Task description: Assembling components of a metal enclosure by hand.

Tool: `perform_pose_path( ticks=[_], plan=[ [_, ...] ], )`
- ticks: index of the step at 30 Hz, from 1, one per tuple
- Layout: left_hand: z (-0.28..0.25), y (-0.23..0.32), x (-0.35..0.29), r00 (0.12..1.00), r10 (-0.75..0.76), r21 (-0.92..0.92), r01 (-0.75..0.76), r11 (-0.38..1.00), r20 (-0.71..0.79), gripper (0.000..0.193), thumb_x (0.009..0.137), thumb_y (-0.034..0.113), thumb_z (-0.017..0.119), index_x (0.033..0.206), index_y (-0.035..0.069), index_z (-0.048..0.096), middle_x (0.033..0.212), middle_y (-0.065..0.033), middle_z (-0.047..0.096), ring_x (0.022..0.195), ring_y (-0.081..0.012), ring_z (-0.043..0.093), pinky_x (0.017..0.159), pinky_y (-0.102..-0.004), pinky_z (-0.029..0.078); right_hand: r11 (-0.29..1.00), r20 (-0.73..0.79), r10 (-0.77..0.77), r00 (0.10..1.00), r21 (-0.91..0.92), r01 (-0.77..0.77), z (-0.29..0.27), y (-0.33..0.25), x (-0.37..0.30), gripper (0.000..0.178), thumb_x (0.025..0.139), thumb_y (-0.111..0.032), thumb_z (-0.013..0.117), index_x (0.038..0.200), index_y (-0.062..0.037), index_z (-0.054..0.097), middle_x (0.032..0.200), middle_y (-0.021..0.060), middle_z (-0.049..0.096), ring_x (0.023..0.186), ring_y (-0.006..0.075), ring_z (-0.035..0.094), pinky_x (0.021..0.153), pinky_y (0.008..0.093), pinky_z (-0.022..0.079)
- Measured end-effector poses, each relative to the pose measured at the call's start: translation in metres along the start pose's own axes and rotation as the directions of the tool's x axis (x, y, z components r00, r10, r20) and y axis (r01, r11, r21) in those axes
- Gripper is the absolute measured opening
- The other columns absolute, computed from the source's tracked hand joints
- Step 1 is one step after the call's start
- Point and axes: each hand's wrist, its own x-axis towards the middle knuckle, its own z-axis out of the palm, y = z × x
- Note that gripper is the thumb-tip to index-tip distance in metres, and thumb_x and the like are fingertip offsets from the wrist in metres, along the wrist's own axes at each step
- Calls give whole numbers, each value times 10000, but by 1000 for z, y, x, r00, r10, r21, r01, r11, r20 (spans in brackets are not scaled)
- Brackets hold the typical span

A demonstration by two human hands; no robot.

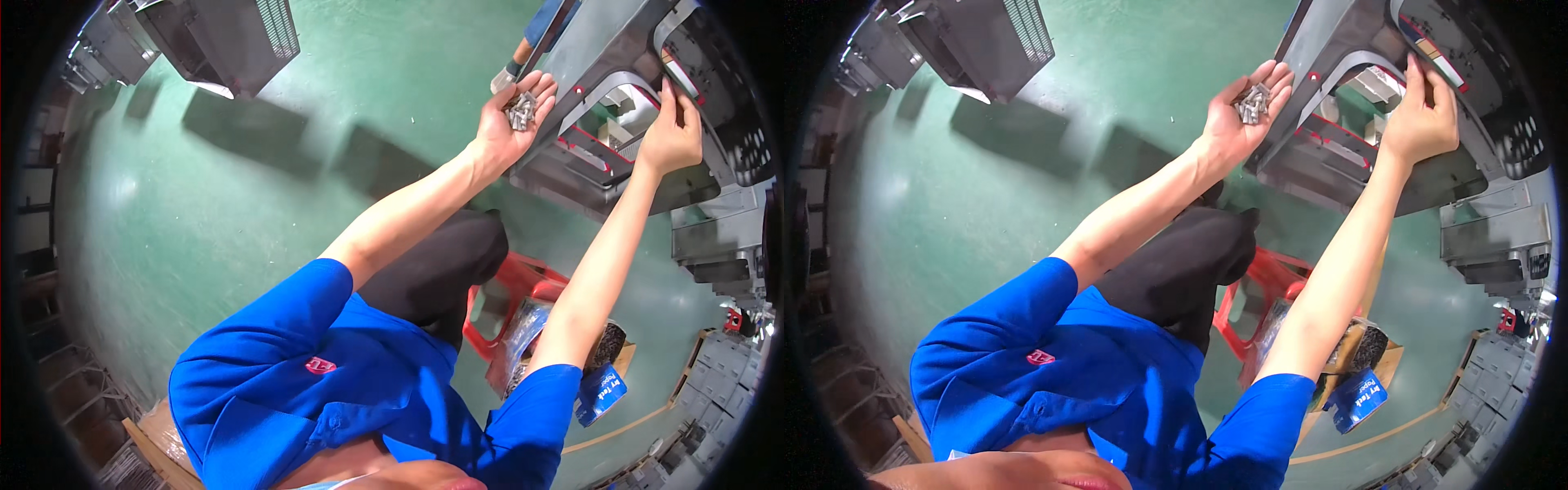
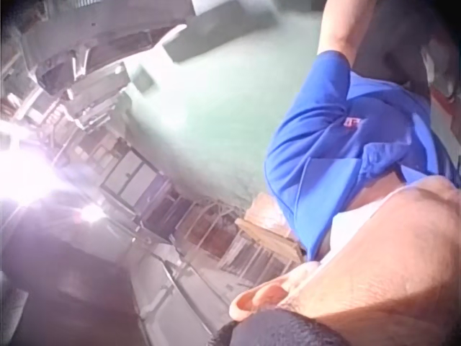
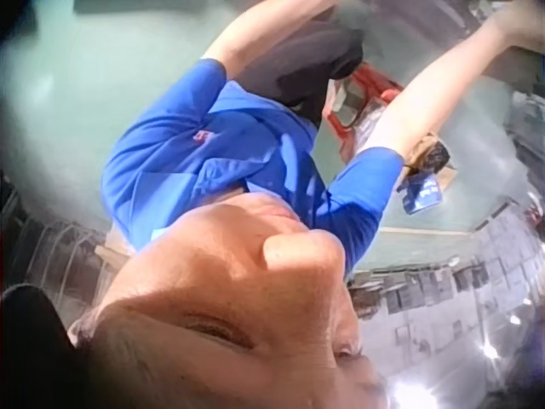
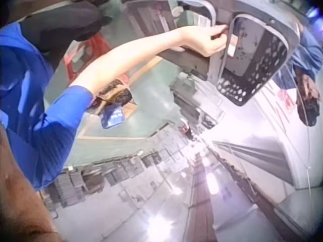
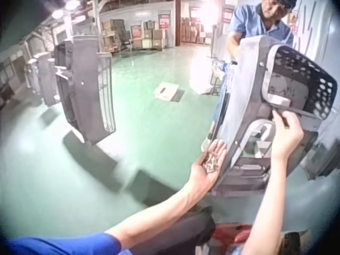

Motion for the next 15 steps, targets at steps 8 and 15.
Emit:
perform_pose_path(
  ticks=[8,15],
  plan=[
    [-3,1,-8,1000,-31,57,31,998,6,410,949,164,340,1283,-62,413,1337,-212,439,1281,-346,387,1067,-458,359,987,-17,-58,998,-154,55,-18,-29,-2,222,702,-161,786,851,-26,692,806,65,668,737,204,623,658,310,482],
    [-12,-27,-50,997,-50,11,50,999,-50,370,935,152,431,1240,-54,467,1261,-186,518,1194,-307,484,1042,-416,380,997,791,38,611,11,-75,-45,-101,-95,166,711,-112,707,848,-30,662,833,79,613,877,273,567,834,408,418]
  ],
)
